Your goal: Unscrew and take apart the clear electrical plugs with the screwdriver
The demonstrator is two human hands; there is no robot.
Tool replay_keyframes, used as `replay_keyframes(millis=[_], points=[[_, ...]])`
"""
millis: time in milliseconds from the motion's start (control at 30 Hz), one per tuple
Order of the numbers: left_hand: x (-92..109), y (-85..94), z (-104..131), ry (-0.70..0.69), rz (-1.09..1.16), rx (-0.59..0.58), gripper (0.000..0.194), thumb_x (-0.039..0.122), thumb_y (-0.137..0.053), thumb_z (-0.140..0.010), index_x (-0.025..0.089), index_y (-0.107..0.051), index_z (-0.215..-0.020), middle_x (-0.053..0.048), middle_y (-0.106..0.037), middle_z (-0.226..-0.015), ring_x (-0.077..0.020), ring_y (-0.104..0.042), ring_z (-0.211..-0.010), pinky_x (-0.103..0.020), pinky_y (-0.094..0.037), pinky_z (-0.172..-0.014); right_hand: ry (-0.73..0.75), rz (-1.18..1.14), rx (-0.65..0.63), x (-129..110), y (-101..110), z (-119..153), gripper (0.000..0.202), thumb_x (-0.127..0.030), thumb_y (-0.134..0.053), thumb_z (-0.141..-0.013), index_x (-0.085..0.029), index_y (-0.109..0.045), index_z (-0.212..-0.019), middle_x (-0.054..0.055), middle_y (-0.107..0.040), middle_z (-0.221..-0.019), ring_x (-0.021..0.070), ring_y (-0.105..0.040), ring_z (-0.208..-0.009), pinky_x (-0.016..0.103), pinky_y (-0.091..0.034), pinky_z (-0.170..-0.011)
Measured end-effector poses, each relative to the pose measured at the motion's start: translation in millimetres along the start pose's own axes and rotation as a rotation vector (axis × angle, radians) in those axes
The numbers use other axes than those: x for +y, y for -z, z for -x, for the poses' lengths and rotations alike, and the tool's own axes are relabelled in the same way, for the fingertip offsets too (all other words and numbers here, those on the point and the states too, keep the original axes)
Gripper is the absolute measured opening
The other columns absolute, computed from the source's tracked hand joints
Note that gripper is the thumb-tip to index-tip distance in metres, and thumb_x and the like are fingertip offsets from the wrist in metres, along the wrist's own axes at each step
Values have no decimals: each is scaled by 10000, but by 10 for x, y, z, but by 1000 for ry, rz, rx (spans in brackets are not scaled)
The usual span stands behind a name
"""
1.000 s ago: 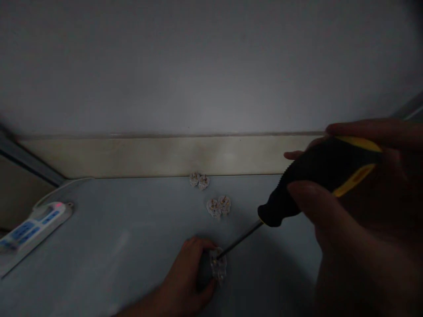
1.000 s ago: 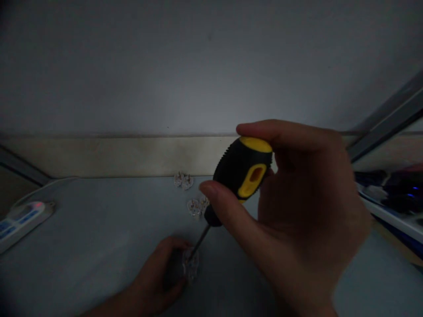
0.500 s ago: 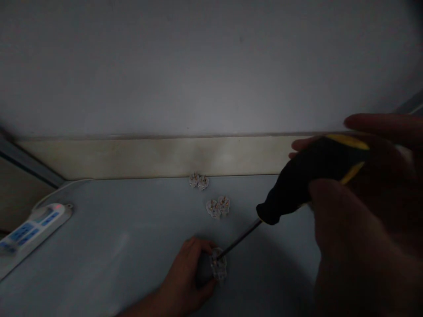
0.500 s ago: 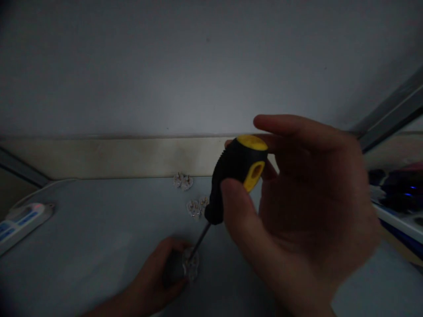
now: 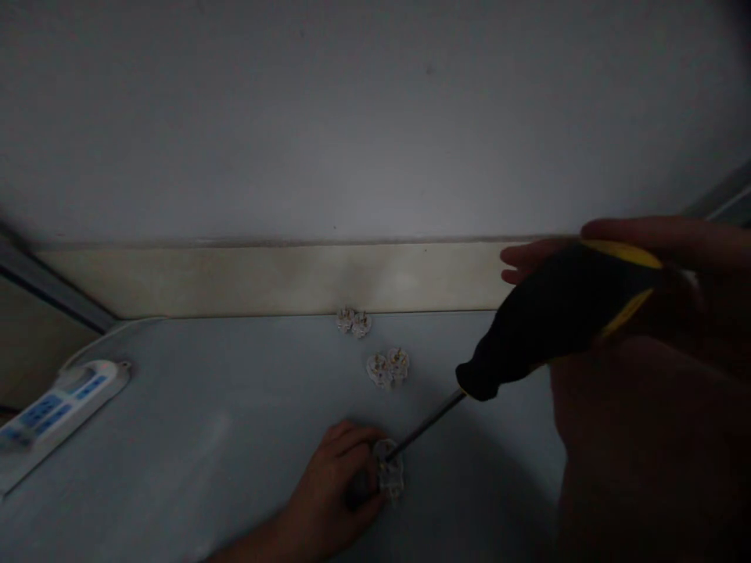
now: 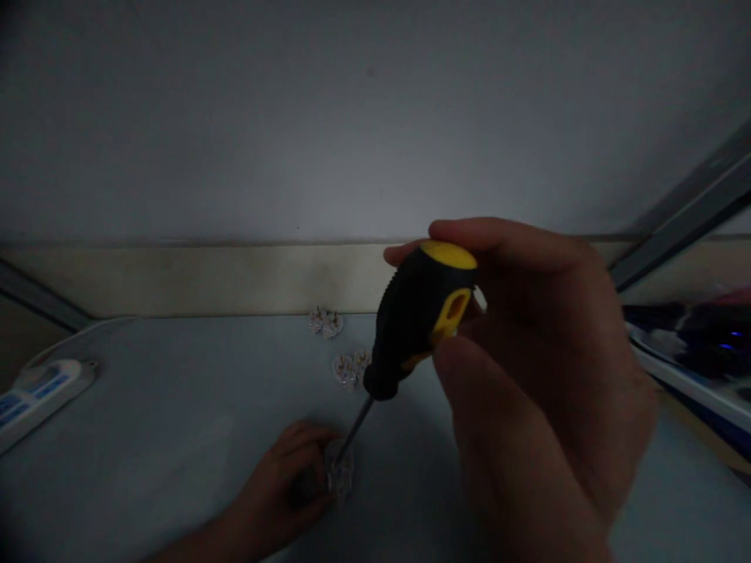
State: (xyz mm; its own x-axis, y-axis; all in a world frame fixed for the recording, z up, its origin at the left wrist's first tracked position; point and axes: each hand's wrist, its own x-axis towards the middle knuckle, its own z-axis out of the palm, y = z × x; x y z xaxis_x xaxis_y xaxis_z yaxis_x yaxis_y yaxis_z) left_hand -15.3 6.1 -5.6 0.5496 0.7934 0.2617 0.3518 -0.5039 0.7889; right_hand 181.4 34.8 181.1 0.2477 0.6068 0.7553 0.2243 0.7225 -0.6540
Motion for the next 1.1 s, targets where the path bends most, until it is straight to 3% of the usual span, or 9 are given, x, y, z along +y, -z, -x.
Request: replay_keyframes(millis=[200,267,400,467,633,800,867,1000,1100], points=[[-25,-11,9,6,-12,-5,217,14,-622,-675,208,-544,-734,-44,-680,-1189,-240,-603,-1049,-391,-456,-908,102,78,-16,74,31,-29,595,-81,-787,-597,-340,-659,-1117,3,-593,-1156,230,-582,-1023,374,-553,-798],[-26,-3,11,11,-15,-7,219,14,-620,-662,209,-547,-731,-46,-680,-1199,-246,-604,-1055,-402,-455,-915,86,92,20,116,51,-45,479,-163,-742,-680,-340,-665,-1119,12,-611,-1125,235,-596,-962,401,-546,-744],[-16,12,14,15,-11,-9,214,21,-616,-667,212,-543,-729,-50,-683,-1199,-250,-602,-1061,-414,-454,-924,215,28,-16,134,51,-66,320,-306,-654,-783,-300,-689,-1101,31,-676,-997,246,-638,-815,399,-506,-553],[-16,9,15,11,-8,-10,198,33,-617,-692,213,-542,-725,-51,-682,-1194,-247,-602,-1053,-407,-460,-913,117,49,25,110,34,-53,316,-289,-637,-804,-302,-673,-1118,41,-657,-1080,272,-637,-931,428,-519,-642],[-19,-7,0,-1,-2,5,228,4,-617,-666,212,-543,-723,-42,-688,-1181,-243,-605,-1048,-400,-459,-910,63,134,45,59,23,3,605,-176,-830,-572,-303,-650,-1135,60,-616,-1124,304,-620,-990,448,-539,-745],[0,-5,-17,-15,22,19,229,1,-618,-663,209,-535,-713,-35,-697,-1167,-232,-614,-1018,-385,-460,-887,-18,-29,32,43,33,14,380,-161,-625,-751,-284,-647,-1110,49,-644,-1059,277,-638,-935,420,-517,-688],[-2,-9,-15,-7,12,15,225,3,-614,-669,210,-538,-714,-34,-696,-1171,-232,-612,-1021,-384,-465,-886,7,-19,8,57,31,6,386,-152,-640,-743,-275,-653,-1108,51,-638,-1090,272,-625,-971,417,-523,-730],[-21,-21,-5,-1,-9,2,223,11,-617,-666,214,-540,-714,-42,-692,-1193,-243,-610,-1038,-395,-466,-898,71,73,-26,109,34,-12,603,-101,-800,-601,-312,-641,-1144,33,-594,-1194,264,-598,-1044,390,-556,-769],[-26,-21,-3,-5,1,-2,214,20,-624,-675,213,-540,-714,-50,-693,-1195,-243,-614,-1034,-391,-467,-889,24,54,-42,118,40,-10,574,-112,-740,-660,-299,-620,-1190,49,-615,-1173,260,-619,-1010,393,-563,-739]])
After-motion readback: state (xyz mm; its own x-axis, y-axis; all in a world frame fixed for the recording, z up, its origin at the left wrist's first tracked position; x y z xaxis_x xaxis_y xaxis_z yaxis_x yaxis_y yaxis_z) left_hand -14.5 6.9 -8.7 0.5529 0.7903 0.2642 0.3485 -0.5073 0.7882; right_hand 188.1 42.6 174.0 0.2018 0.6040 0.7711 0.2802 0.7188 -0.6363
